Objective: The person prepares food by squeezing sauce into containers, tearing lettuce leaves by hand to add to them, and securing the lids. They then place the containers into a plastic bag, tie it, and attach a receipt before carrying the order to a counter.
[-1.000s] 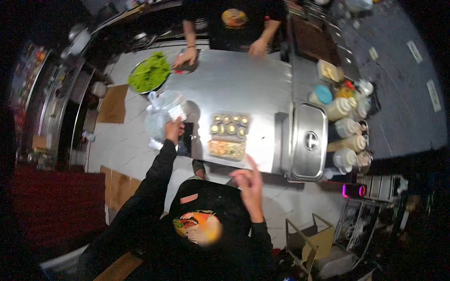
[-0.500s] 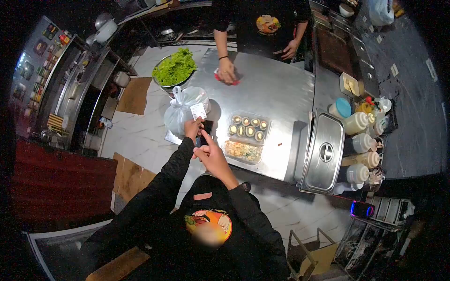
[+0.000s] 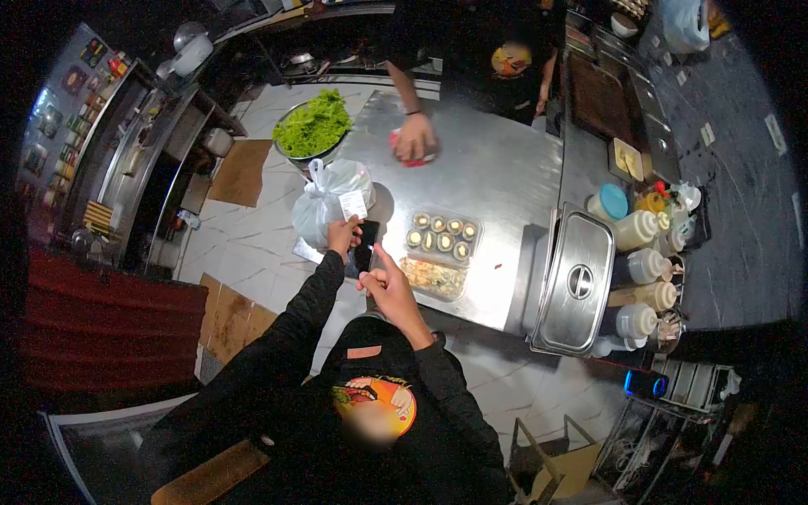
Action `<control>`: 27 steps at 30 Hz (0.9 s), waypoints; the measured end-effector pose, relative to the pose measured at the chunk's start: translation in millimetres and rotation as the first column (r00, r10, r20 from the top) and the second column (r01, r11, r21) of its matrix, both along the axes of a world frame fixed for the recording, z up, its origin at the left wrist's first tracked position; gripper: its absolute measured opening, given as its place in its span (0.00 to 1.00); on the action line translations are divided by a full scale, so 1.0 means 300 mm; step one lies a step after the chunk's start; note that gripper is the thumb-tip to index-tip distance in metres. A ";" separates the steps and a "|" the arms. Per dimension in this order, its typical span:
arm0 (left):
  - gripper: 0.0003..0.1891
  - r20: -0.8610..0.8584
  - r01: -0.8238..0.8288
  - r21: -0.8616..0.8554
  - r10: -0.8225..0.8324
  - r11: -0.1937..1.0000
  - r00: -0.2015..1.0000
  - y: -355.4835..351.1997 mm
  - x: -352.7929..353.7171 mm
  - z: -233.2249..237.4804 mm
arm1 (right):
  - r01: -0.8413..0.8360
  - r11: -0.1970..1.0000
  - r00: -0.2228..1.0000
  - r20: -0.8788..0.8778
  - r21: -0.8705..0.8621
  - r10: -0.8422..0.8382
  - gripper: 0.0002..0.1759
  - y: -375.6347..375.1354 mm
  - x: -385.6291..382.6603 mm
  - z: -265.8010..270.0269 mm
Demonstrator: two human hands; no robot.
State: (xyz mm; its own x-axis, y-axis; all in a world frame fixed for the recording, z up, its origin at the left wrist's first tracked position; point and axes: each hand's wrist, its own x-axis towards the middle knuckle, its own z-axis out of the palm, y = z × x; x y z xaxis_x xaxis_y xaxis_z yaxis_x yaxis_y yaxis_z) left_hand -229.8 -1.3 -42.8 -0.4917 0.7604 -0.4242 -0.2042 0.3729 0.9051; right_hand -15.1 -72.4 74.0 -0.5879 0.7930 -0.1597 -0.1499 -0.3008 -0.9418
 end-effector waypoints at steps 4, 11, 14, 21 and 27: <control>0.15 0.087 0.002 0.003 -0.003 1.000 0.996 0.018 -0.040 -0.093 | 0.032 0.999 0.999 -0.039 0.040 -0.030 0.37 0.000 0.026 -0.057; 0.17 0.033 0.070 0.003 -0.070 0.998 0.997 -0.008 -0.054 -0.108 | 0.084 0.996 0.996 -0.026 -0.023 -0.085 0.35 0.007 0.122 -0.033; 0.18 0.075 0.086 0.007 -0.087 0.996 0.993 -0.003 -0.068 -0.122 | 0.139 0.989 0.990 -0.030 -0.043 -0.140 0.33 -0.025 0.208 -0.048; 0.15 0.342 0.329 0.148 -0.360 0.933 0.868 0.001 -0.202 -0.238 | 0.623 0.760 0.781 0.092 -0.183 -0.618 0.17 -0.298 0.485 -0.145; 0.17 0.330 0.371 -0.014 -0.346 0.928 0.878 0.046 -0.176 -0.094 | 0.998 0.024 -0.006 0.479 0.058 -0.878 0.21 -0.853 0.382 -0.474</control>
